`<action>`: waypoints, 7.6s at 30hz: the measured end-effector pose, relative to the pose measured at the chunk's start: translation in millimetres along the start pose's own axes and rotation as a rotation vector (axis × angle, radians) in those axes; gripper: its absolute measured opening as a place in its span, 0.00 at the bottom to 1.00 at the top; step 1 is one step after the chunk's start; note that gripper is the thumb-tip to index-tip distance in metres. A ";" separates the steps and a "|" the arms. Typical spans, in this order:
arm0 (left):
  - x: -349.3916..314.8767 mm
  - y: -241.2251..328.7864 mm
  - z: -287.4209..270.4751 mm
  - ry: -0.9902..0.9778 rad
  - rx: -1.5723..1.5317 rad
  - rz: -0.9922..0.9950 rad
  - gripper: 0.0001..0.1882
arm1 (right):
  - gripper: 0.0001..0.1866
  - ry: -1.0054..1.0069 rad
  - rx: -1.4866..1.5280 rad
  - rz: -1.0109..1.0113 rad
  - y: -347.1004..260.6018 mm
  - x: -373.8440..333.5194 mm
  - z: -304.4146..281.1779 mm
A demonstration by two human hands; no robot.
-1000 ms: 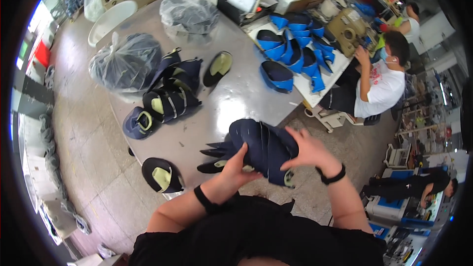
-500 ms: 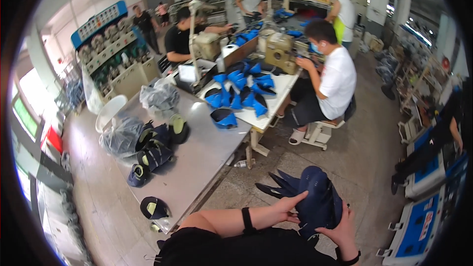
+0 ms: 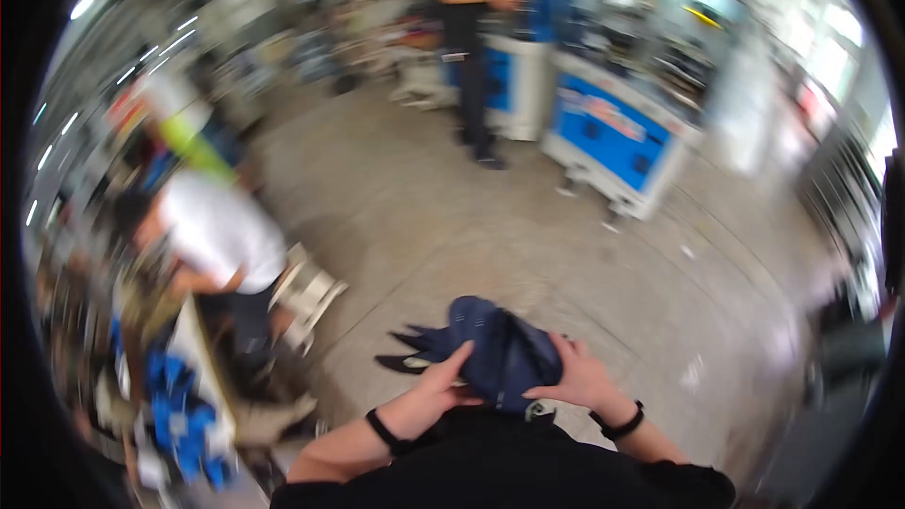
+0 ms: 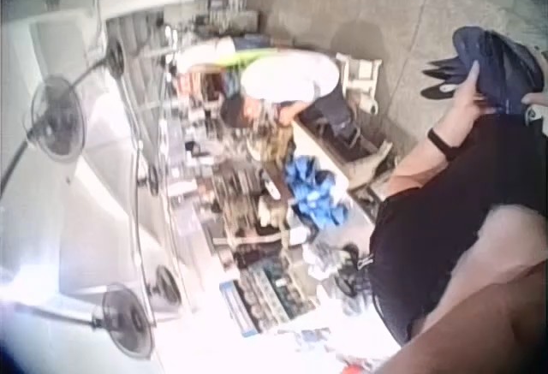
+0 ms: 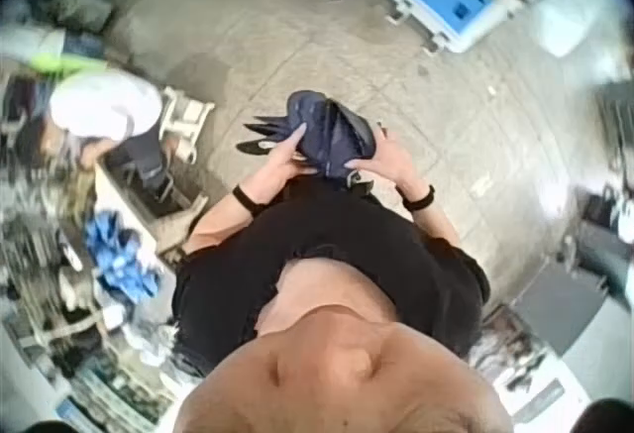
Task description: Operator loads shoe uppers onto a lasting or shaping machine and triggers the automated cycle.
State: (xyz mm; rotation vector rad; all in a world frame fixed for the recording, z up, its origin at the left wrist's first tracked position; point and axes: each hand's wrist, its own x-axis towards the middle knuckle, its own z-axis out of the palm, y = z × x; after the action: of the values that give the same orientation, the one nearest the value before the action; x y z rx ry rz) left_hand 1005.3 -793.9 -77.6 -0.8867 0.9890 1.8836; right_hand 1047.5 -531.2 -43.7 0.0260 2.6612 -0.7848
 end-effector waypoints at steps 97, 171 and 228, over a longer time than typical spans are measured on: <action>643.5 612.6 921.0 -0.848 1.314 0.332 0.10 | 0.18 1.456 0.341 0.139 449.9 633.9 -753.2; 746.5 758.8 950.9 -0.787 0.168 -0.006 0.17 | 0.29 1.056 -0.163 0.124 371.9 999.2 -758.1; 767.2 746.6 943.3 -0.733 0.252 0.238 0.23 | 0.34 1.073 -0.176 -0.036 397.0 946.9 -748.6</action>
State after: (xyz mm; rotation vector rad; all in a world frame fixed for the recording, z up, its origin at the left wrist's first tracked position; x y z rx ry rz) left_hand -172.6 11.3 -80.7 0.0947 0.8524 1.9863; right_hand -42.8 119.8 1.7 0.4790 3.7290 -0.6345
